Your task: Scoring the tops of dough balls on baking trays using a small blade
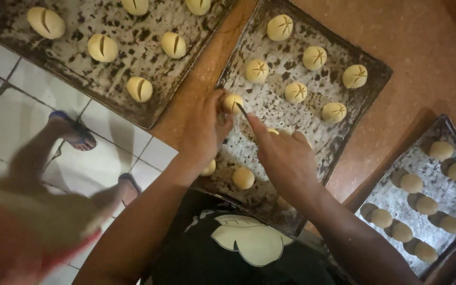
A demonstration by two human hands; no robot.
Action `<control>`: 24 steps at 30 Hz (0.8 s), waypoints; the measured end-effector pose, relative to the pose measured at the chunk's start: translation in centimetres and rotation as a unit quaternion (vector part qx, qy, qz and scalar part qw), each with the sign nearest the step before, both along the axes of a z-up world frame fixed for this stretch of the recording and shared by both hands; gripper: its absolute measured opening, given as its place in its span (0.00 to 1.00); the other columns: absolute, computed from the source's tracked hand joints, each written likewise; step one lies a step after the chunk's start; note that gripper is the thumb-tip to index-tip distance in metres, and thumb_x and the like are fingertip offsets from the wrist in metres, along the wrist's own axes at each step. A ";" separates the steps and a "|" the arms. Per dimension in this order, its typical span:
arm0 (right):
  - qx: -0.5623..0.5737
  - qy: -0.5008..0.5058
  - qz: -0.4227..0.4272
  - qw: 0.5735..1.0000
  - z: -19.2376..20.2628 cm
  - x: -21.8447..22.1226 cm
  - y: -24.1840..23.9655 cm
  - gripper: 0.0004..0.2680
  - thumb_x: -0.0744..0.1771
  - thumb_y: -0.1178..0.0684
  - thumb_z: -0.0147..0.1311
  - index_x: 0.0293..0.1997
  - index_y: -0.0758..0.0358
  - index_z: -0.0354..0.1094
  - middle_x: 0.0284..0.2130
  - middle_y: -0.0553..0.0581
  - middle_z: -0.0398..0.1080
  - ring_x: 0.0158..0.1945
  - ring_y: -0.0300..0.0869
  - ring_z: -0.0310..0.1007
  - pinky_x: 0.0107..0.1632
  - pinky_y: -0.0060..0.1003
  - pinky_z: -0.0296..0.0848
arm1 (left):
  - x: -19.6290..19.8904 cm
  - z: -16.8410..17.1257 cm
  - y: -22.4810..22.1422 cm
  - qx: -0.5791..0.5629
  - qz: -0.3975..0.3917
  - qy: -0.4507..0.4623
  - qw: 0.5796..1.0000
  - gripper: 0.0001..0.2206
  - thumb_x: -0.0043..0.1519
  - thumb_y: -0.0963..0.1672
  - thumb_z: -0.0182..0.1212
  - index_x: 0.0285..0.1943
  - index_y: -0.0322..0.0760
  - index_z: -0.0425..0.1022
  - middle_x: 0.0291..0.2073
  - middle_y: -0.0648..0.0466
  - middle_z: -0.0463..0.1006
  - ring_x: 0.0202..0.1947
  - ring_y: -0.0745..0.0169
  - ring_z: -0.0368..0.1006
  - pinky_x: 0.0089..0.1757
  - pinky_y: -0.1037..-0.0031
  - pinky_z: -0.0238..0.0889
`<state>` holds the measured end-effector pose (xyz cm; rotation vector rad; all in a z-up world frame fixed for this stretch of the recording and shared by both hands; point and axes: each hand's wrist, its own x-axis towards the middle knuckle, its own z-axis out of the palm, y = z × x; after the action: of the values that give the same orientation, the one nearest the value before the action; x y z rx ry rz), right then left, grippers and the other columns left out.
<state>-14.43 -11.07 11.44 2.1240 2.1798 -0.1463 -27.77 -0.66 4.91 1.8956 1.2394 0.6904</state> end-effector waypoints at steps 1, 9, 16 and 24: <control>0.001 0.001 0.000 1.000 -0.1 0.1 0.4 0.25 0.65 0.57 0.52 0.72 0.53 0.51 0.26 0.53 0.74 0.29 0.48 0.76 0.40 0.43 0.68 | -0.1 -1.1 0.2 0.001 0.000 0.001 1.000 0.20 0.57 0.41 0.63 0.56 0.29 0.66 0.41 0.34 0.70 0.44 0.30 0.71 0.42 0.48 0.67; 0.040 0.012 0.035 0.999 -2.0 0.2 4.0 0.19 0.68 0.53 0.44 0.69 0.54 0.56 0.25 0.55 0.74 0.26 0.49 0.75 0.37 0.46 0.67 | -0.3 -5.5 0.0 -0.030 -0.031 0.050 0.998 0.26 0.55 0.47 0.67 0.59 0.33 0.63 0.48 0.43 0.70 0.49 0.40 0.73 0.47 0.59 0.69; -0.140 0.029 -0.046 0.989 1.2 1.2 -0.1 0.21 0.66 0.53 0.44 0.70 0.50 0.57 0.23 0.55 0.75 0.27 0.51 0.76 0.37 0.48 0.67 | 1.5 -2.1 0.0 -0.096 0.087 -0.081 0.988 0.15 0.69 0.46 0.50 0.59 0.29 0.66 0.55 0.39 0.70 0.58 0.48 0.67 0.56 0.62 0.60; -0.022 0.044 0.003 0.999 -1.7 1.3 4.1 0.24 0.65 0.57 0.50 0.72 0.55 0.51 0.28 0.57 0.75 0.26 0.51 0.74 0.37 0.50 0.69 | 1.3 -6.5 0.7 0.004 0.039 0.010 0.999 0.24 0.57 0.49 0.66 0.59 0.42 0.62 0.46 0.51 0.67 0.45 0.49 0.74 0.41 0.67 0.70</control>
<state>-13.15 -6.95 9.72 2.1256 2.2082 -0.2913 -26.47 0.01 -1.57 1.8722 1.3312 0.7198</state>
